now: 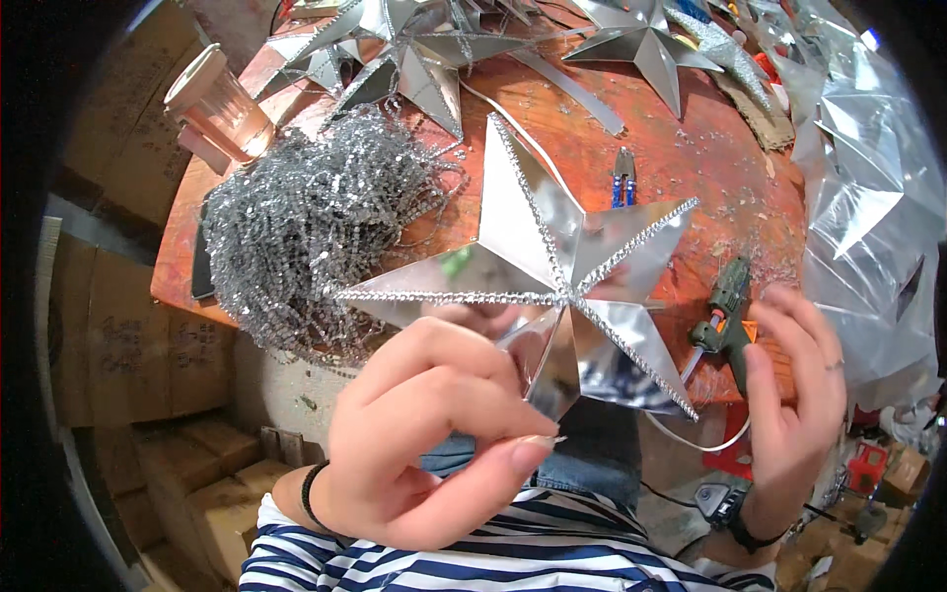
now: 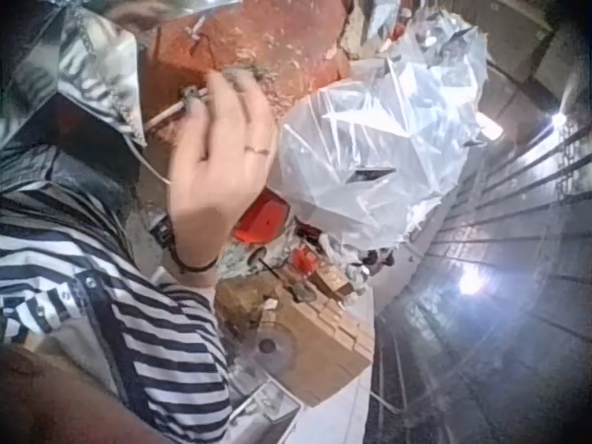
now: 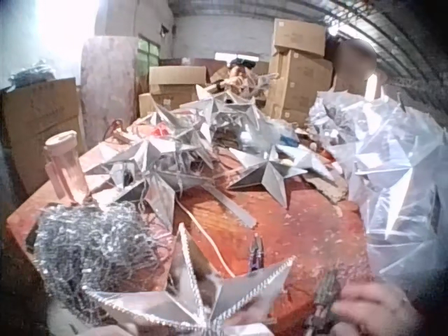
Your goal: The person applies a silver beaded chain to the edges of a large, metallic star-shaped decoration using a hot glue gun. They repeatedly apply glue to the star's edges and press the chain into place, working around the star's points.
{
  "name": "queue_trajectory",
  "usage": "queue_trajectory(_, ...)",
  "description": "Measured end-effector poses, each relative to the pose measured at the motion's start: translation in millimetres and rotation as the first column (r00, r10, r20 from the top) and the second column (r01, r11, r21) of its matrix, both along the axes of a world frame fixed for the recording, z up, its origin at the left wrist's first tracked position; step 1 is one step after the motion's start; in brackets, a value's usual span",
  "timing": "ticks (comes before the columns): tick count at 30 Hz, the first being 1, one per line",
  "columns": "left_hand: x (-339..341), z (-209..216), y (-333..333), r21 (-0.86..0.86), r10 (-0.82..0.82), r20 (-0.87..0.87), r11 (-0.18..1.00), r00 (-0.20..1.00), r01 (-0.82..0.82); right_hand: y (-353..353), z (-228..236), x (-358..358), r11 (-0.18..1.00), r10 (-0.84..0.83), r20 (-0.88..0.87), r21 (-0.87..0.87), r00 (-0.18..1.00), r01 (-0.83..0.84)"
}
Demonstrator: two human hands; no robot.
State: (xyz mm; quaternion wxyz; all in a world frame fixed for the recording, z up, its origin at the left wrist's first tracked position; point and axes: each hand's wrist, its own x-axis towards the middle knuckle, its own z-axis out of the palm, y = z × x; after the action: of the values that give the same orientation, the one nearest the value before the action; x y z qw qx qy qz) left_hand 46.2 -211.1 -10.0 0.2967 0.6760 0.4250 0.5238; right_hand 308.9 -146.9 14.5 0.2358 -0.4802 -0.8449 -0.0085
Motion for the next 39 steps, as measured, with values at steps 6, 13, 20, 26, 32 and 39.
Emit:
queue_trajectory(6, 7, 5, -10, -0.087, -0.05, 0.123, 0.994, 0.991, 0.061, -12, 16, -48, 0.86, 0.482, -0.364, 0.021, 0.797, -0.51)
queue_trajectory(13, 13, 13, -19, -0.147, -0.052, 0.115, 0.987, 0.992, 0.069, -18, 6, -64, 0.786, 0.494, -0.57, -0.028, 0.656, -0.617)
queue_trajectory(20, 6, -6, -10, -0.045, -0.034, 0.047, 0.998, 0.998, 0.037, -8, 13, -61, 0.828, 0.375, -0.569, -0.148, 0.732, -0.54)
queue_trajectory(26, -1, -18, 0, 0.204, 0.205, -0.154, 0.964, 0.966, -0.172, 35, 13, -61, 0.862, 0.433, -0.349, -0.11, 0.831, -0.495)
queue_trajectory(32, -9, -40, -3, 0.394, 0.326, -0.262, 0.895, 0.908, -0.208, 48, 15, -72, 0.837, 0.41, -0.296, -0.254, 0.863, -0.485)
queue_trajectory(39, -16, -53, -3, 0.454, 0.429, -0.325, 0.853, 0.843, -0.259, 50, 7, -83, 0.821, 0.454, -0.23, -0.267, 0.861, -0.505)
